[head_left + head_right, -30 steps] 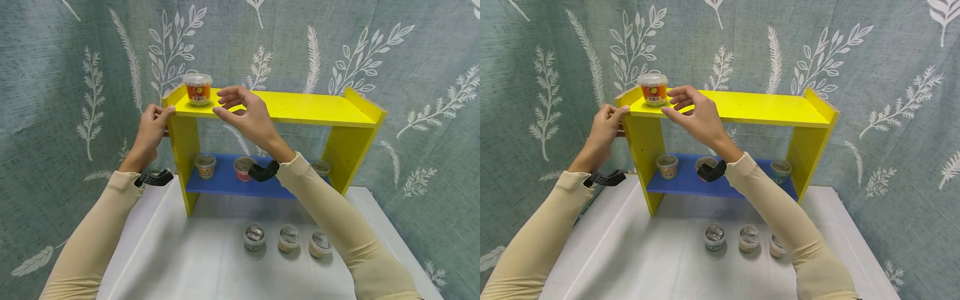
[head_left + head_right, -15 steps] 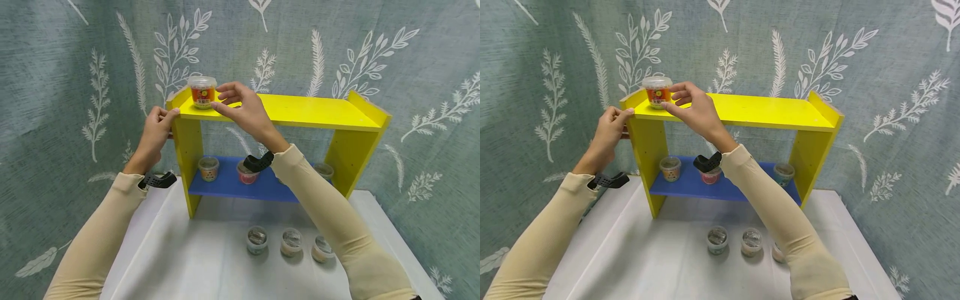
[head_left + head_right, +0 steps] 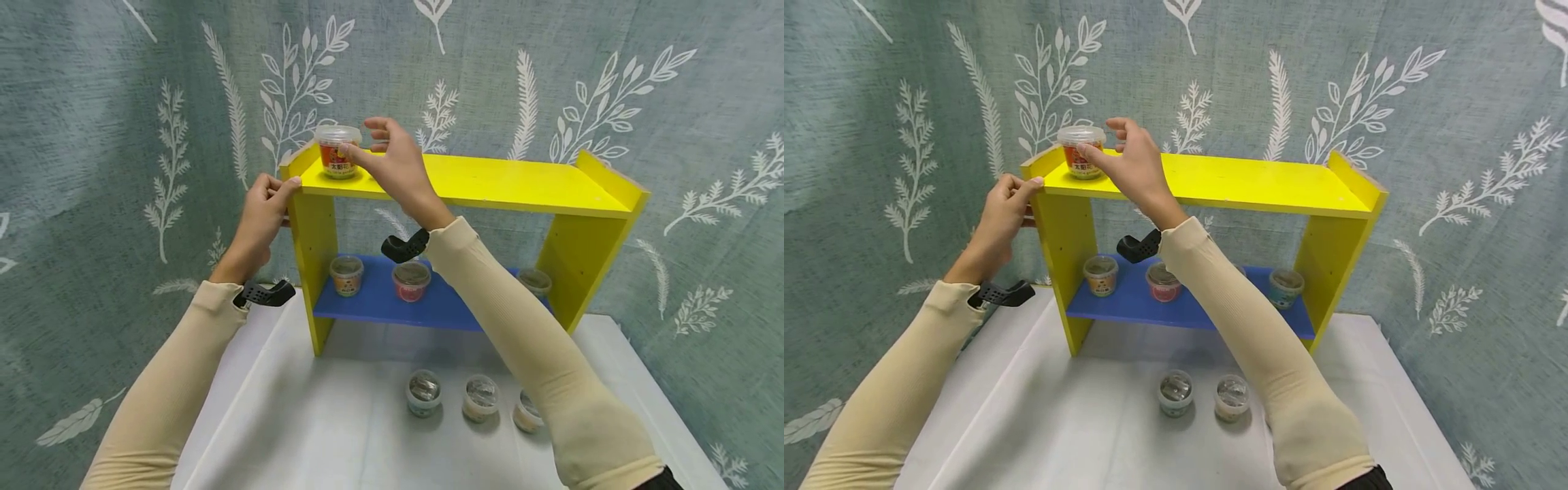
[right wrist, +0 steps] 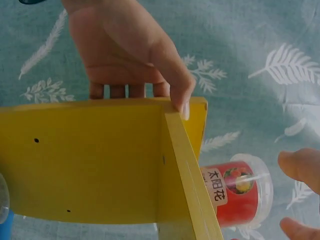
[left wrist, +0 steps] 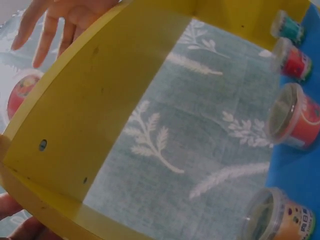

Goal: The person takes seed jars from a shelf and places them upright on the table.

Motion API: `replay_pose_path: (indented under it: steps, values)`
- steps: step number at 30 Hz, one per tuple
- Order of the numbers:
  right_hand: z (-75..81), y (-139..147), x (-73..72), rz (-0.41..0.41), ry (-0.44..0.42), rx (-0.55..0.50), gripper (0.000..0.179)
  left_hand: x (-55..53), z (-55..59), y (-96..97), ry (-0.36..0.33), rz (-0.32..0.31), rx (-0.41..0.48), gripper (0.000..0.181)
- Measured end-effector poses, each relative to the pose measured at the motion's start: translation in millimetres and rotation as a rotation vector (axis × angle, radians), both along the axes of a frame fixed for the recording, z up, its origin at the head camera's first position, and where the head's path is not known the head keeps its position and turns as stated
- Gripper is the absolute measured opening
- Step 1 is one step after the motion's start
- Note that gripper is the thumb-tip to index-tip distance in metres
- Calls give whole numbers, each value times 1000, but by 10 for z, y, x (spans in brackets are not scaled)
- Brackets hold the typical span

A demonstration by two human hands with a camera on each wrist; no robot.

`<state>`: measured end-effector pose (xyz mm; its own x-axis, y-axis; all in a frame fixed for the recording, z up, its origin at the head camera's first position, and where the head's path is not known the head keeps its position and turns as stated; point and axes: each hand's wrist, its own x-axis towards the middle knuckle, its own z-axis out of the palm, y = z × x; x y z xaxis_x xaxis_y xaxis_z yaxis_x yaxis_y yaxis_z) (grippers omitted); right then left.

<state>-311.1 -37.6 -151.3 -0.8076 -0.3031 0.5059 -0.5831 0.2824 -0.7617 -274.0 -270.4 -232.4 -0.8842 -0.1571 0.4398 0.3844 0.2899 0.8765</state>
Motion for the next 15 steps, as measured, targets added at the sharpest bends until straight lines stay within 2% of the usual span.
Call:
replay_pose_path:
  steps: [11,15]
  values:
    - [114,-92,-131,57,-226,40,80,-10,-5,1,-3,19,2,40]
    - [126,-148,-146,77,-257,47,83,-12,-5,6,10,25,15,39]
